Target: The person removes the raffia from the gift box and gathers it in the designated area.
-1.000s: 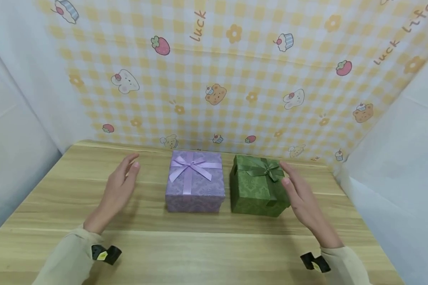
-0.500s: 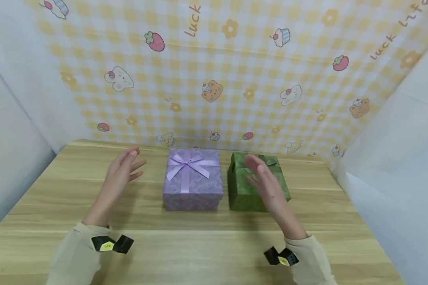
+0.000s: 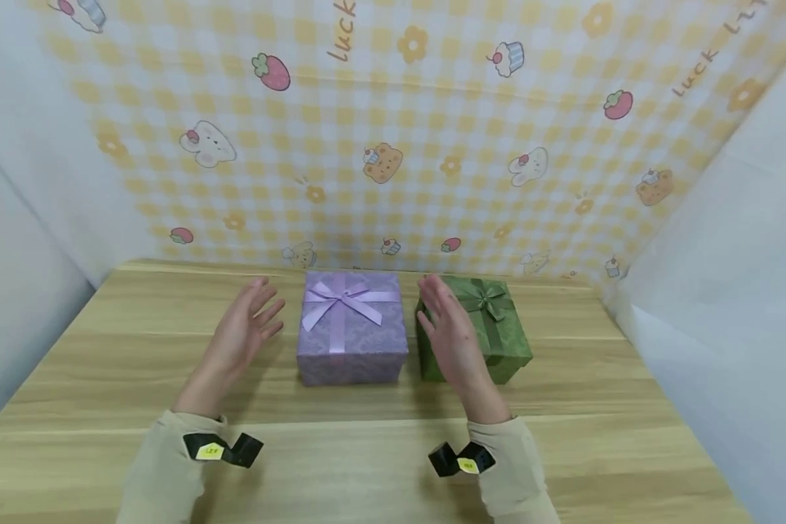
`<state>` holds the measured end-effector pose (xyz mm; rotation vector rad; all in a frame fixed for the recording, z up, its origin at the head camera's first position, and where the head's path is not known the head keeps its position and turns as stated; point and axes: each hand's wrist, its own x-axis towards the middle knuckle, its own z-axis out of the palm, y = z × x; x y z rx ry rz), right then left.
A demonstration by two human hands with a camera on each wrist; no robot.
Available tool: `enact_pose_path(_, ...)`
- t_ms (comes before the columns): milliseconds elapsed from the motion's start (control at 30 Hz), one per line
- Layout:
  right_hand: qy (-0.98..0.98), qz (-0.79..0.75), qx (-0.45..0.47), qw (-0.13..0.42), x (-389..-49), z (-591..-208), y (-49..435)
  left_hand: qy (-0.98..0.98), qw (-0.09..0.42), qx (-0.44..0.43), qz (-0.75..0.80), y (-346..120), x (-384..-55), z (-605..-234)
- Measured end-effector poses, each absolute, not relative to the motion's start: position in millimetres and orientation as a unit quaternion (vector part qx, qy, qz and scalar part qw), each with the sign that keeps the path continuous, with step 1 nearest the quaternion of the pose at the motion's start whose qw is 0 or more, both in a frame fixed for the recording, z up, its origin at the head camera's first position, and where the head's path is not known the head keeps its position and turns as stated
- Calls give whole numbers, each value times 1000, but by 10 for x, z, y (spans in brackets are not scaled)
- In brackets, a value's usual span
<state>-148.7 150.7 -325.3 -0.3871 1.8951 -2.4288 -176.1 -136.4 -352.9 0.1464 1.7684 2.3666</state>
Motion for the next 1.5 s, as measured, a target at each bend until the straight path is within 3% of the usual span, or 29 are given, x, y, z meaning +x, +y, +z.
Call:
enact_pose_path(467, 716, -697, -26, 25, -1619, -3383, 1306, 700, 161, 51, 694, -1205, -1884, -3643)
enact_pose_path(933, 769, -637, 28, 42, -1681, -3565, 1199, 804, 174, 71, 565, -1152, -1906, -3757)
enact_pose_path(1500, 725, -685, 44, 49, -1655, -3630, 1180, 770, 189, 77, 605, -1138, -1829, -3711)
